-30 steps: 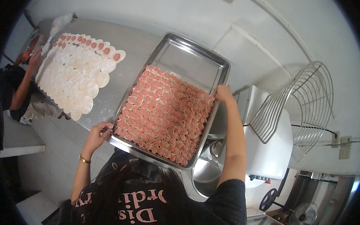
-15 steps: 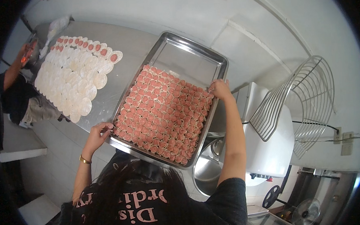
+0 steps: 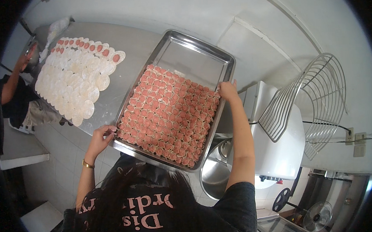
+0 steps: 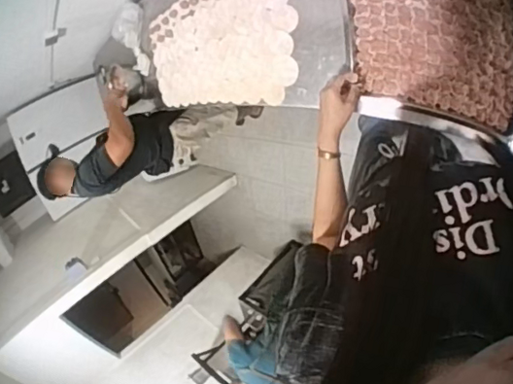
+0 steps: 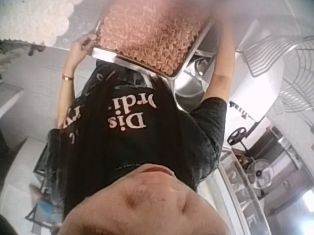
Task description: The person places small pink filling onto white circular wrappers and folds them into dumplings, then arranges the finished dumplings on a metal tray. Another person assists by placing filling onto wrappers.
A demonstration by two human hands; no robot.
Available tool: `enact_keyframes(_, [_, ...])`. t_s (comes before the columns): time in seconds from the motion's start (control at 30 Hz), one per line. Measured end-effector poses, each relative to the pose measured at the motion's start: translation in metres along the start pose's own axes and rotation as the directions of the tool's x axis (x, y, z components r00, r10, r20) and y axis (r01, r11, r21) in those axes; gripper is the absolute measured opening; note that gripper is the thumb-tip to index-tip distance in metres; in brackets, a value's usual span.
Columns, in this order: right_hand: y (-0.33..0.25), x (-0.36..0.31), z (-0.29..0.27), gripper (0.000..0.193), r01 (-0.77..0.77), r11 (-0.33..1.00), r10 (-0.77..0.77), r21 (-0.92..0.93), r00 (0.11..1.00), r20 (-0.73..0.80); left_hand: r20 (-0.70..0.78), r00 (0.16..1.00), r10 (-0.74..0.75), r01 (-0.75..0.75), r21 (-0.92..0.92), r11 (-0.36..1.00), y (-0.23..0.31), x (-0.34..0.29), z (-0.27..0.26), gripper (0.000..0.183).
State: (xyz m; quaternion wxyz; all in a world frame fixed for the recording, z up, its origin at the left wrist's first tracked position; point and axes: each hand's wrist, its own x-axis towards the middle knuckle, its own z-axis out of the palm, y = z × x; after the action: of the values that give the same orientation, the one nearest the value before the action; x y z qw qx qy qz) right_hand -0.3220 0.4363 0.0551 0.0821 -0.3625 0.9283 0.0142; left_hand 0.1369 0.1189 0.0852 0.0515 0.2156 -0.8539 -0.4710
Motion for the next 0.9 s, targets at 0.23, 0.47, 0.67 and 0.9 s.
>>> enact_keyframes(0.23, [-0.001,0.011,0.01,0.018,0.011,0.988,0.001,-0.152,0.997,0.076,0.0,1.0,-0.014,0.014,0.007,1.0,-0.002,-0.003,-0.002,0.025])
enact_keyframes(0.47, [-0.021,0.016,-0.021,0.018,-0.076,0.985,0.095,0.155,0.988,-0.124,-0.082,0.996,-0.023,0.018,-0.056,0.998,-0.012,-0.005,-0.008,0.023])
enact_keyframes(0.67, [-0.144,0.075,-0.021,0.025,0.311,0.714,-0.034,0.627,0.91,-0.413,-0.154,0.988,-0.018,0.014,-0.031,0.999,-0.021,0.003,-0.019,0.021])
enact_keyframes(0.9, [-0.335,0.162,0.02,0.019,0.193,0.645,0.048,0.739,0.955,-0.292,-0.258,0.964,-0.067,0.041,-0.105,0.994,-0.054,0.001,-0.068,0.021])
